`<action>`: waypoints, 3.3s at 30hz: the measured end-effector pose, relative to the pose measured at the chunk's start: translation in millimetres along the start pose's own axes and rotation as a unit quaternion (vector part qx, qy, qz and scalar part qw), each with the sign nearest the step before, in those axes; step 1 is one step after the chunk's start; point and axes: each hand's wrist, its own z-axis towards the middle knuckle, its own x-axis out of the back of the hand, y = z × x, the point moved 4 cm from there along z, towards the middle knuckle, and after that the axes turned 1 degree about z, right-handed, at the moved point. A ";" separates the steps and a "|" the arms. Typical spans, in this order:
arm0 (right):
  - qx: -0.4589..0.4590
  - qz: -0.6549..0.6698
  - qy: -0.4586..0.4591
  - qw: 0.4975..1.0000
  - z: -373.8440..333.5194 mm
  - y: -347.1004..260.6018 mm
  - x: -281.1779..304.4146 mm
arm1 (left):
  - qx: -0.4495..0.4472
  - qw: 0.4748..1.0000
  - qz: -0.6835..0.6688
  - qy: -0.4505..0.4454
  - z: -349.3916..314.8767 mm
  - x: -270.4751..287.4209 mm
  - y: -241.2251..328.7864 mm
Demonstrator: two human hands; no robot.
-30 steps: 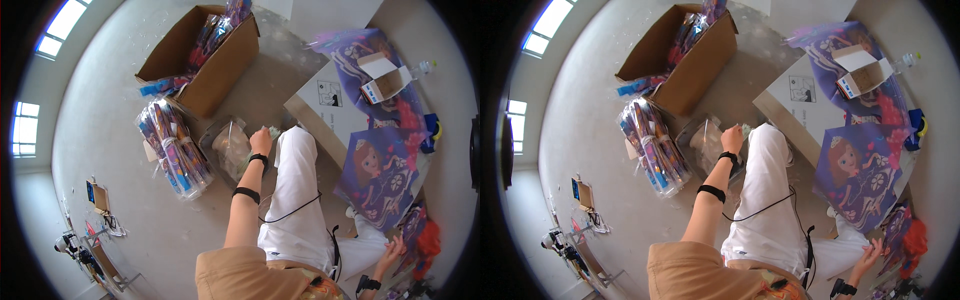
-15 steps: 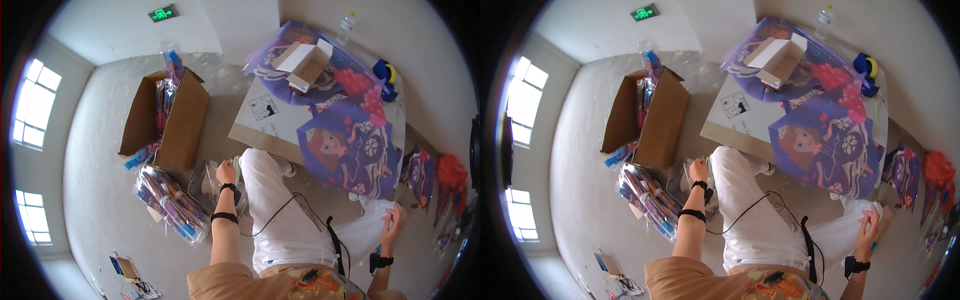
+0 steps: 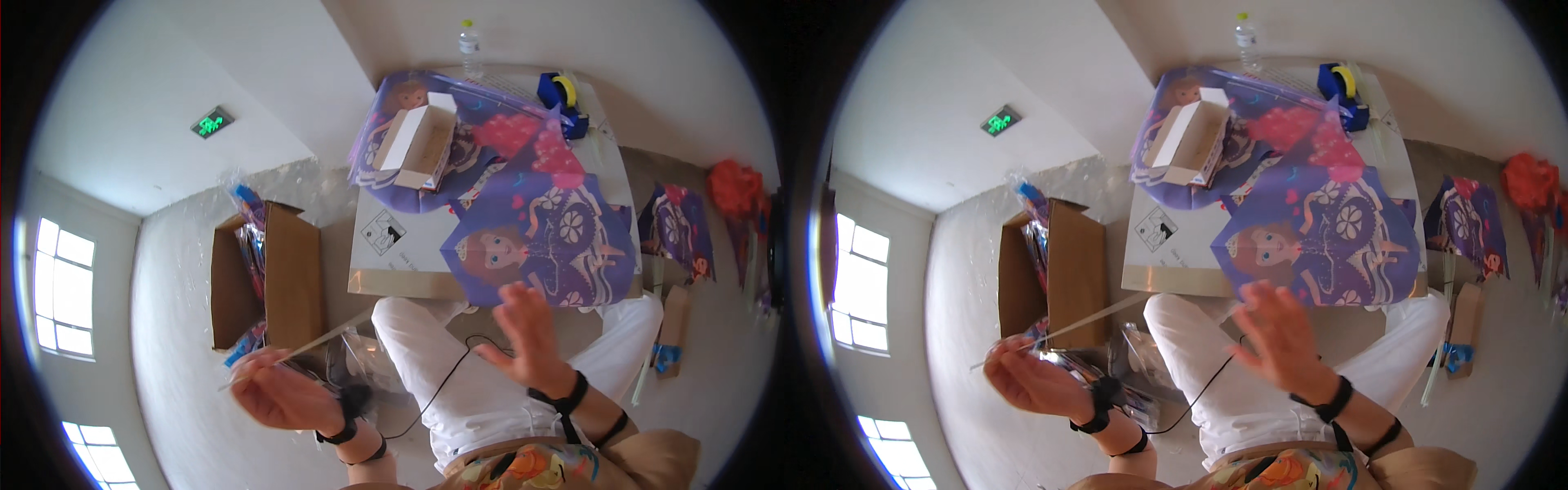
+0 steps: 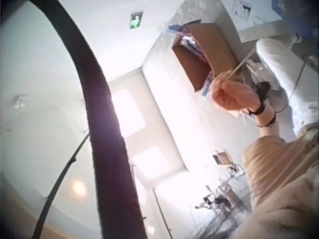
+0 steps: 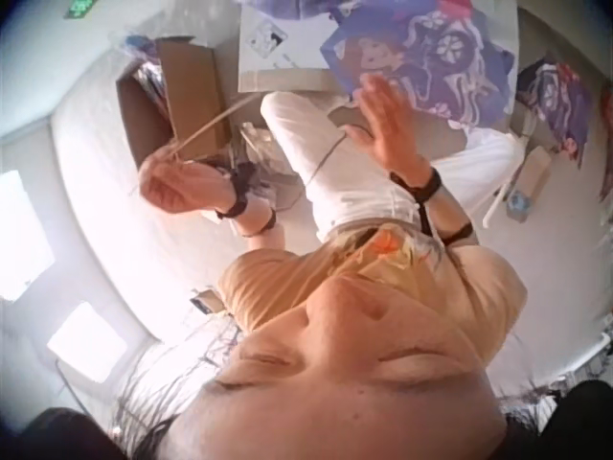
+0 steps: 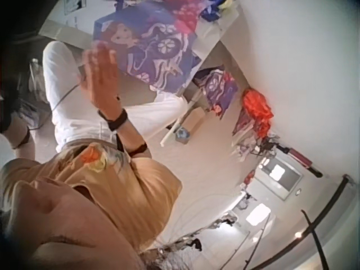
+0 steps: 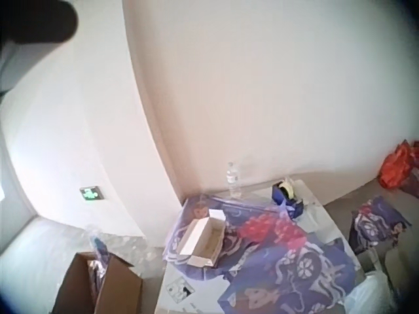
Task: Assembling a children's kite by attaching plastic supports and securing them with tape.
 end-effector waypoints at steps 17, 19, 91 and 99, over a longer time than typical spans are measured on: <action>-0.448 -0.019 -0.009 0.894 -174.3 109.4 125.1 | -0.060 0.564 0.346 -0.747 -149.6 -428.5 -340.4; -0.474 -0.027 0.003 0.880 -182.0 110.3 124.0 | -0.047 0.546 0.357 -0.757 -158.6 -424.3 -368.4; -0.348 0.041 -0.039 0.936 -144.1 20.7 105.7 | 0.529 0.596 -0.408 -0.446 -165.3 -198.0 -69.5; -0.297 0.056 -0.070 0.951 -147.0 22.3 100.2 | 0.524 0.579 -0.447 -0.435 -185.0 -128.7 -17.5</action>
